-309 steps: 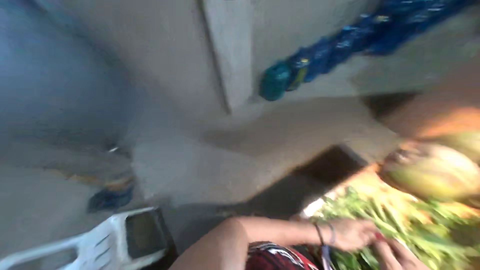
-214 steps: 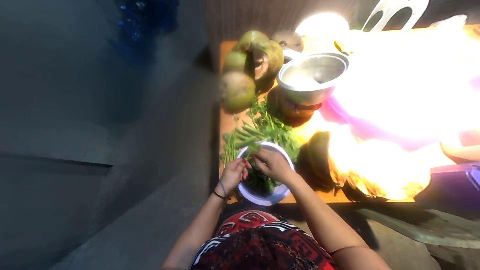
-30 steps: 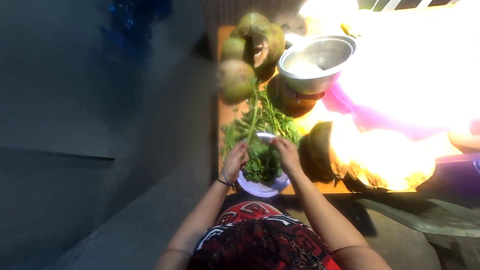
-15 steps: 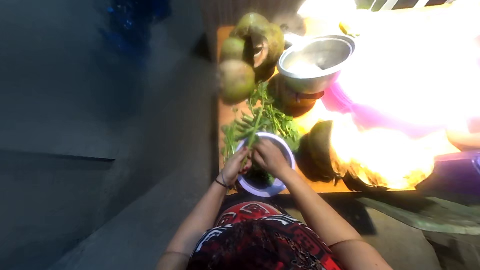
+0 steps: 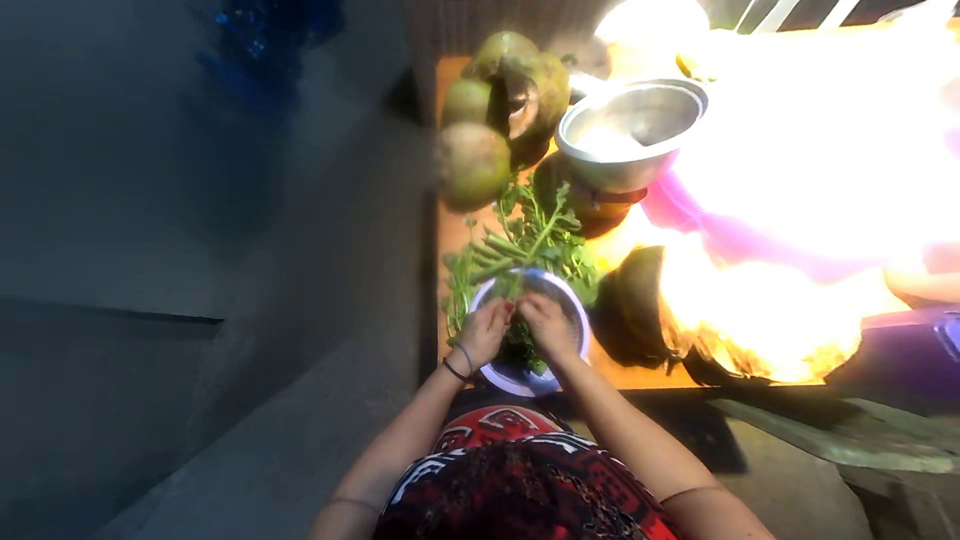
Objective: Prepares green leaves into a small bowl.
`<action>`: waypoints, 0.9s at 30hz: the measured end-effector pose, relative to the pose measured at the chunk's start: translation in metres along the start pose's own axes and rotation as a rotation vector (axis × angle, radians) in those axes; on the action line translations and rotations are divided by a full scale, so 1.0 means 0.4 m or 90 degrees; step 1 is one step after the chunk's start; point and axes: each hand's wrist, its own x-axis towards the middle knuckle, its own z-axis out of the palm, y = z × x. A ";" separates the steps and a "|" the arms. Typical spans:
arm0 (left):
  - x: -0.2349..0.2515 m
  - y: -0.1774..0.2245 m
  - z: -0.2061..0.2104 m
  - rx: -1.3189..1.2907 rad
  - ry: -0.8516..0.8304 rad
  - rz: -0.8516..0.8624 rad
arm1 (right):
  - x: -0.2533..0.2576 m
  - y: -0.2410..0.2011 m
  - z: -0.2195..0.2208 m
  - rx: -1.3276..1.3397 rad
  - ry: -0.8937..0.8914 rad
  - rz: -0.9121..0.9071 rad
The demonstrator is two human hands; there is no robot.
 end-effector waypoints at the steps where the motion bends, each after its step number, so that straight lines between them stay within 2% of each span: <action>1: -0.001 -0.001 -0.004 -0.024 -0.014 -0.012 | -0.002 0.007 -0.010 -0.006 -0.024 -0.002; 5: -0.009 -0.012 -0.017 -0.292 -0.086 -0.100 | 0.003 0.006 -0.075 -0.177 -0.199 -0.141; 8: -0.011 -0.029 -0.010 -0.428 -0.108 -0.145 | 0.013 -0.021 -0.086 -0.314 -0.252 -0.223; 10: -0.013 -0.027 -0.001 -0.520 -0.121 -0.150 | 0.015 -0.028 -0.073 -0.272 -0.205 -0.175; 13: -0.015 -0.015 -0.008 -0.651 -0.144 -0.139 | 0.015 -0.024 -0.041 -0.043 -0.051 -0.002; 15: -0.014 -0.022 -0.017 -0.685 -0.153 -0.125 | 0.034 -0.006 -0.052 0.005 0.014 0.035; 17: -0.016 -0.030 -0.022 -0.656 -0.135 -0.113 | 0.046 -0.004 -0.078 -0.138 -0.028 0.033; 19: -0.020 -0.026 -0.022 -0.537 -0.090 -0.092 | 0.056 -0.010 -0.102 -0.285 -0.115 0.024; 20: -0.022 -0.027 -0.019 -0.454 -0.067 -0.081 | 0.060 -0.009 -0.110 -0.279 -0.099 0.010; 21: -0.022 -0.030 -0.016 -0.364 -0.045 -0.069 | 0.061 -0.010 -0.116 -0.231 -0.030 -0.027; 23: -0.020 -0.042 -0.009 -0.187 -0.012 -0.024 | 0.067 -0.028 -0.125 -0.137 0.120 -0.178; 24: -0.021 -0.044 -0.007 -0.114 -0.002 -0.004 | 0.071 -0.041 -0.129 -0.134 0.150 -0.270; 27: -0.026 -0.041 -0.003 0.017 0.015 0.008 | 0.075 -0.080 -0.124 -0.317 0.119 -0.477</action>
